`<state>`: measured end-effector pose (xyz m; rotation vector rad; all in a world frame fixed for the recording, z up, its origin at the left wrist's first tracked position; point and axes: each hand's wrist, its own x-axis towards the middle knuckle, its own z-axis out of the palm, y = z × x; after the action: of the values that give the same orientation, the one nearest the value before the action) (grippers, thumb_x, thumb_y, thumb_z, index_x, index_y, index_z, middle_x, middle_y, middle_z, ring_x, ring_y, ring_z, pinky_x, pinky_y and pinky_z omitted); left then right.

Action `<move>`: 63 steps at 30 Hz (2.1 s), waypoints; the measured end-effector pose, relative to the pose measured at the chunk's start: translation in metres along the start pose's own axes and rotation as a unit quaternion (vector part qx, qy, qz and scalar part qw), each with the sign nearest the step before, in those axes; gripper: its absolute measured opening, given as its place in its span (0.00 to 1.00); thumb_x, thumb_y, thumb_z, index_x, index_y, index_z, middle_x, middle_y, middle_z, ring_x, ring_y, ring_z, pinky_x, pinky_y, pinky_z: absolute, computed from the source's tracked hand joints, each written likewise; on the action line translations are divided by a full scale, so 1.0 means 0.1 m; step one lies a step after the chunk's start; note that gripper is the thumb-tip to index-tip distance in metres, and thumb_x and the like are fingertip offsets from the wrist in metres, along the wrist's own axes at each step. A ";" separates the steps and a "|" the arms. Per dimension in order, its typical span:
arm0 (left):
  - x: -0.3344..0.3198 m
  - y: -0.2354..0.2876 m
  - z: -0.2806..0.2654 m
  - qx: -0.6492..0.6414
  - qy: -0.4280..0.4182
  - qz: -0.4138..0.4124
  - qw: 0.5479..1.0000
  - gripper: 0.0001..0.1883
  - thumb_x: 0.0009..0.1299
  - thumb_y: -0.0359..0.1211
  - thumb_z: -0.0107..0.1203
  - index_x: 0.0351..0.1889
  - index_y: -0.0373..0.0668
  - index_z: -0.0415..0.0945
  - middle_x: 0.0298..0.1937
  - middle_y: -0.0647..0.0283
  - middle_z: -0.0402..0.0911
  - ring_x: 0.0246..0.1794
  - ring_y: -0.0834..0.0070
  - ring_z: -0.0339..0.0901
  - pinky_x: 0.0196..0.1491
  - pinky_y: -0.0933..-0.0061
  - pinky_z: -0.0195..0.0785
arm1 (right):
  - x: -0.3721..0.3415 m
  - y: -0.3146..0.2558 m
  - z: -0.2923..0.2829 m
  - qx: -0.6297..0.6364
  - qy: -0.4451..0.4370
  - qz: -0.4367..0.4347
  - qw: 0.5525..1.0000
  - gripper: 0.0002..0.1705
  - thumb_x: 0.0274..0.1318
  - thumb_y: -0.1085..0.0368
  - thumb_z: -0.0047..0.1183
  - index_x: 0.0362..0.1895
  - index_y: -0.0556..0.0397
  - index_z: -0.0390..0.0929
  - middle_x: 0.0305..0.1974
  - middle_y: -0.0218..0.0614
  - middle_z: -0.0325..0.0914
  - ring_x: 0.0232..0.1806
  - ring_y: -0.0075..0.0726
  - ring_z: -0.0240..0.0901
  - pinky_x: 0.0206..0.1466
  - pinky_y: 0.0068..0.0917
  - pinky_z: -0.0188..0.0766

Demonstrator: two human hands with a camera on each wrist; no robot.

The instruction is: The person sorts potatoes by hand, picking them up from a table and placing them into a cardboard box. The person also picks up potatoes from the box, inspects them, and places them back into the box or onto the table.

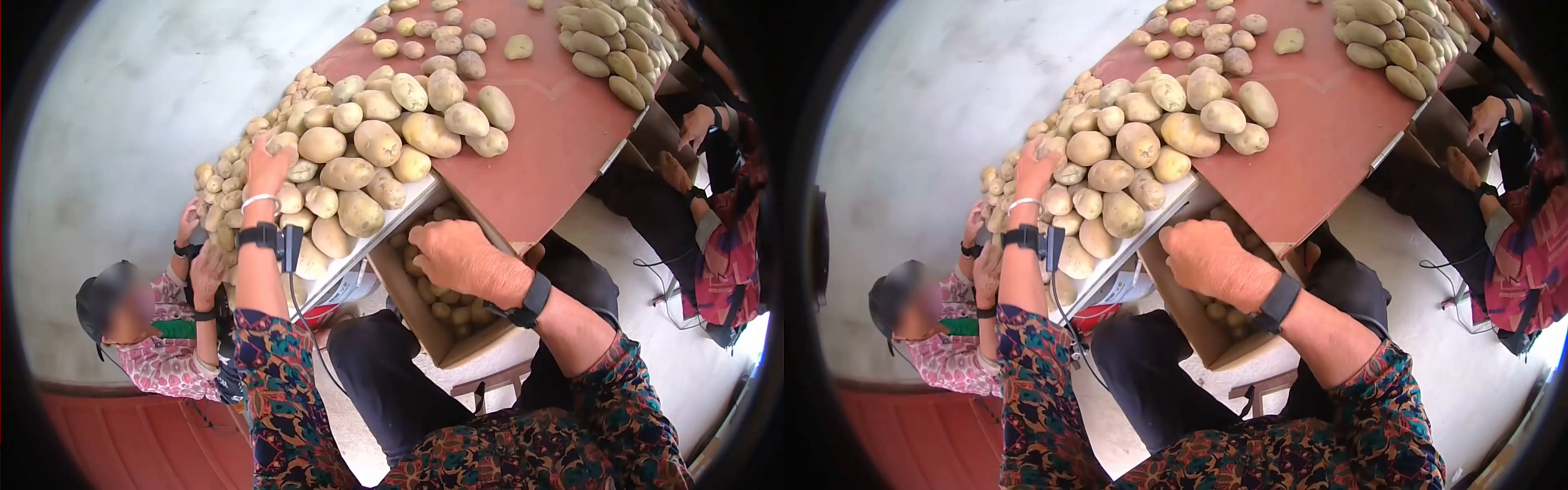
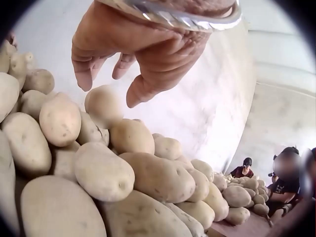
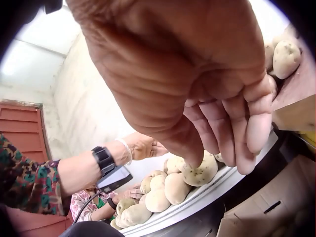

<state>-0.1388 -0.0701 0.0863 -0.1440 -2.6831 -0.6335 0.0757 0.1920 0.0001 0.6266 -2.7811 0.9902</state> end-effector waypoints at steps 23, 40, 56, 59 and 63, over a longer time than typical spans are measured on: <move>-2.10 0.64 0.08 -0.349 -0.333 -0.120 0.868 0.23 0.70 0.37 0.58 0.59 0.35 0.68 0.45 0.59 0.81 0.43 0.70 0.81 0.36 0.75 0.75 | -0.02 0.09 -0.22 0.044 0.032 0.069 0.996 0.12 0.53 0.59 0.57 0.35 0.54 0.78 0.30 0.49 0.80 0.38 0.57 0.78 0.44 0.49 0.75; -0.49 -0.44 0.13 0.026 0.000 -0.123 0.992 0.29 0.62 0.46 0.57 0.51 0.28 0.72 0.44 0.40 0.80 0.44 0.47 0.78 0.48 0.58 0.70 | 0.08 0.08 -0.10 0.033 0.036 0.051 0.997 0.11 0.50 0.60 0.59 0.33 0.56 0.79 0.27 0.50 0.80 0.35 0.57 0.79 0.40 0.48 0.76; -1.88 0.70 -0.10 -0.605 -0.224 -0.356 0.676 0.21 0.73 0.47 0.47 0.45 0.36 0.75 0.35 0.51 0.80 0.28 0.63 0.74 0.22 0.78 0.64 | 0.05 0.02 -0.36 0.390 -0.114 0.177 0.896 0.21 0.62 0.54 0.54 0.48 0.58 0.79 0.33 0.40 0.81 0.33 0.34 0.81 0.37 0.29 0.77; -2.03 0.84 0.11 -0.749 -0.252 -0.362 0.494 0.21 0.72 0.47 0.47 0.45 0.37 0.74 0.35 0.52 0.80 0.33 0.59 0.77 0.25 0.73 0.68 | 0.08 0.03 -0.34 0.398 -0.024 0.157 0.904 0.22 0.61 0.55 0.53 0.41 0.67 0.78 0.29 0.43 0.80 0.29 0.33 0.81 0.35 0.31 0.75; -2.00 0.85 0.31 -0.817 -0.070 -0.354 0.450 0.18 0.70 0.45 0.49 0.44 0.38 0.74 0.39 0.56 0.79 0.39 0.62 0.77 0.30 0.74 0.70 | 0.14 0.09 -0.36 0.372 0.038 0.168 0.912 0.22 0.64 0.55 0.52 0.48 0.64 0.76 0.36 0.38 0.79 0.33 0.30 0.79 0.38 0.26 0.76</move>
<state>0.0513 0.0169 0.0186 0.4862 -0.9323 -3.1788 0.0582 0.2164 0.0262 0.1466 -2.4185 2.1262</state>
